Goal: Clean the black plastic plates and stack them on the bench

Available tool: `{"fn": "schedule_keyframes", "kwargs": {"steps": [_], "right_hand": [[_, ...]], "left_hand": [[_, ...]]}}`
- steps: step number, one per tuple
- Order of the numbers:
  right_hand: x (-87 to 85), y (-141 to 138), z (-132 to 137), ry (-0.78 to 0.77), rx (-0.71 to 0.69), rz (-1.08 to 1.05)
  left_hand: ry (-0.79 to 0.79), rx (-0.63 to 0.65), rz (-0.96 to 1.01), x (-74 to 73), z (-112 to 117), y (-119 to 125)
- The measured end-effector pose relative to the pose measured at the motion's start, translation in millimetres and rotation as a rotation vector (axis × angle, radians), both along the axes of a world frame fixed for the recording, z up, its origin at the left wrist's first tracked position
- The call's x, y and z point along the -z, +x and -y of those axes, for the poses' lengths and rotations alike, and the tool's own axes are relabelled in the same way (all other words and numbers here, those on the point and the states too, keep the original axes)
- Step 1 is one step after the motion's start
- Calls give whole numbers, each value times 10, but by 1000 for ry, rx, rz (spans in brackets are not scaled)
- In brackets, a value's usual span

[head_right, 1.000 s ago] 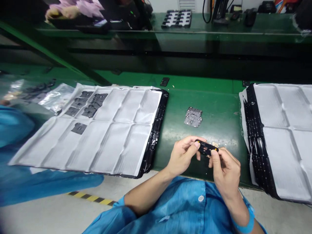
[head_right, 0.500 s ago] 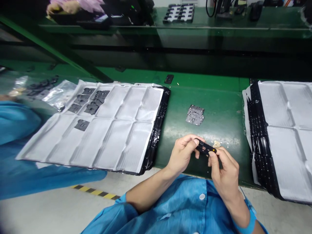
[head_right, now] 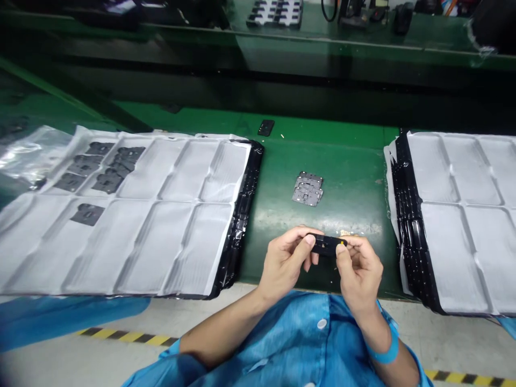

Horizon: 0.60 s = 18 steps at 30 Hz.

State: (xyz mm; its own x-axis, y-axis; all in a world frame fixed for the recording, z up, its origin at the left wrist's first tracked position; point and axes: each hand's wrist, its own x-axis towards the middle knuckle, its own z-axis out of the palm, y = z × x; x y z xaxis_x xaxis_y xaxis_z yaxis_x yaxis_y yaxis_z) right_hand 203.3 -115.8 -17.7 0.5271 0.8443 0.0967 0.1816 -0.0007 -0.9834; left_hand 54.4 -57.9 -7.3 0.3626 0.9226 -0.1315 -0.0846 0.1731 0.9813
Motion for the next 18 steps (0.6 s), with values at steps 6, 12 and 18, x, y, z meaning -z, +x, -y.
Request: {"fn": "schedule_keyframes", "kwargs": {"steps": [6,12,18], "right_hand": [[4,5,-22,-19,0,-85],[97,82,8,-37,-94,-196],[32,93,-22,-86,-146,-306]], "left_hand": [[101,4,27,-38,11,-32],[188,-7,36,-65,18,-33],[227,4,25,-62,51,-87]]}}
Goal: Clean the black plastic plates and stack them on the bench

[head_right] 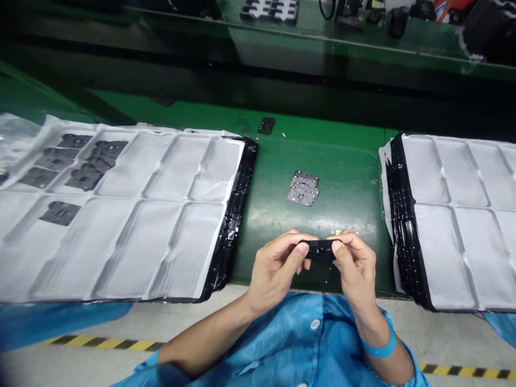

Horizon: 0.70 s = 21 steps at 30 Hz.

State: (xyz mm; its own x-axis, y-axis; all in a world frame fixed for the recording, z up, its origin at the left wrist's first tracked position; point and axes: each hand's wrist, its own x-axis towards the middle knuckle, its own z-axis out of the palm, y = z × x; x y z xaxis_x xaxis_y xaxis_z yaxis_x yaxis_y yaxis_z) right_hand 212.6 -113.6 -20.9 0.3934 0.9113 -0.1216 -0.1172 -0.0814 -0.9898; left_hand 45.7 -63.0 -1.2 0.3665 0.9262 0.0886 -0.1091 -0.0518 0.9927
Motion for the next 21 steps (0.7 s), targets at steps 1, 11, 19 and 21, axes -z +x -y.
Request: {"fn": "schedule_keyframes", "kwargs": {"steps": [1,11,19,21], "right_hand": [[-27,-12,-10,-16,-8,-24],[-99,-22,-62,-88,-126,-11],[99,-131,-170,-152,-86,262],[155,-104,-144,-169,-92,278]], "left_hand": [[2,7,-5,1,1,-8],[-160,151,-111,-103,-181,-297],[95,144,-640,16,-1146,-453],[202,164,-769,57,-1313,-381]]}}
